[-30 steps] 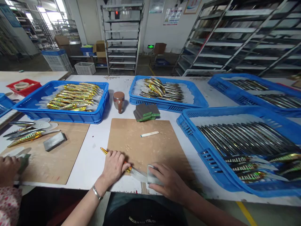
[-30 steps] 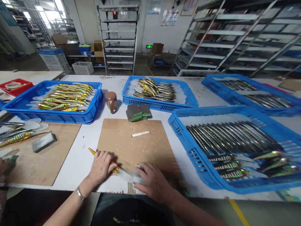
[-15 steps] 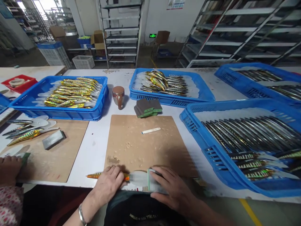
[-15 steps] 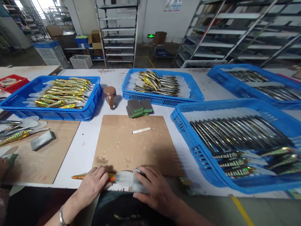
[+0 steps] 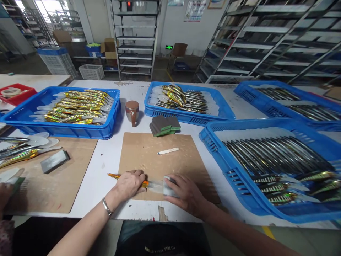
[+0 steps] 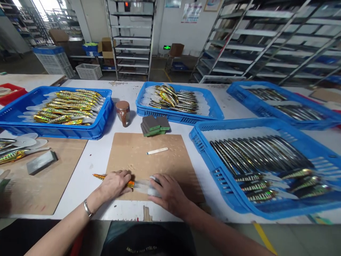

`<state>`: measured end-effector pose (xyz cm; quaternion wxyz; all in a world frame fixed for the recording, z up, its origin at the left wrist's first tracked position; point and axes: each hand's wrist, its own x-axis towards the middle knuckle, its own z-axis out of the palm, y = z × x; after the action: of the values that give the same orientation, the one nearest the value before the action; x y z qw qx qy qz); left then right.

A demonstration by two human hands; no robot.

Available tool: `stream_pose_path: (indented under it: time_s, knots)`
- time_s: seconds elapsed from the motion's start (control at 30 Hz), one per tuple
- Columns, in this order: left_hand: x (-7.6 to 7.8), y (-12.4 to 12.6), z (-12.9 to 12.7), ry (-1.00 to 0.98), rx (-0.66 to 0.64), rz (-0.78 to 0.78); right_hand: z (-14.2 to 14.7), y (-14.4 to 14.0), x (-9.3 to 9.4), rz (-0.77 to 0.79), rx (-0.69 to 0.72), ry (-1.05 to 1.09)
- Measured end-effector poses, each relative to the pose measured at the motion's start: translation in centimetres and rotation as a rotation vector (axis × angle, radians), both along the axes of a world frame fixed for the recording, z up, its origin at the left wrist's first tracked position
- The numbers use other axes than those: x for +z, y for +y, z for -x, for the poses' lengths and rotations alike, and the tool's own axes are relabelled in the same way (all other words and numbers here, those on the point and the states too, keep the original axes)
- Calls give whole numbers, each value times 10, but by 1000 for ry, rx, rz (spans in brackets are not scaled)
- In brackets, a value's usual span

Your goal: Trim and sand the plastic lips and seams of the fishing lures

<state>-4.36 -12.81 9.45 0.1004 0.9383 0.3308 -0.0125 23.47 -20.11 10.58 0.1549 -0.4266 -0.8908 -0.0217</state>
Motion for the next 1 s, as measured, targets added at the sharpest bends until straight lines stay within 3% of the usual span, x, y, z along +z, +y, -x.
stream_pose_path:
  time_s: [0.2, 0.4, 0.63, 0.83, 1.0]
  knots:
    - [24, 11, -6, 135, 42, 149, 56, 17, -7, -123, -32, 59]
    - [24, 14, -11, 133, 36, 200, 29, -2, -6, -73, -75, 50]
    - [28, 13, -11, 163, 51, 204, 61, 0, -7, -107, -85, 6]
    - [31, 16, -11, 174, 43, 234, 22, -20, 10, 11, 73, -21]
    - [28, 16, -11, 173, 47, 218, 54, -9, 5, 27, 125, -49]
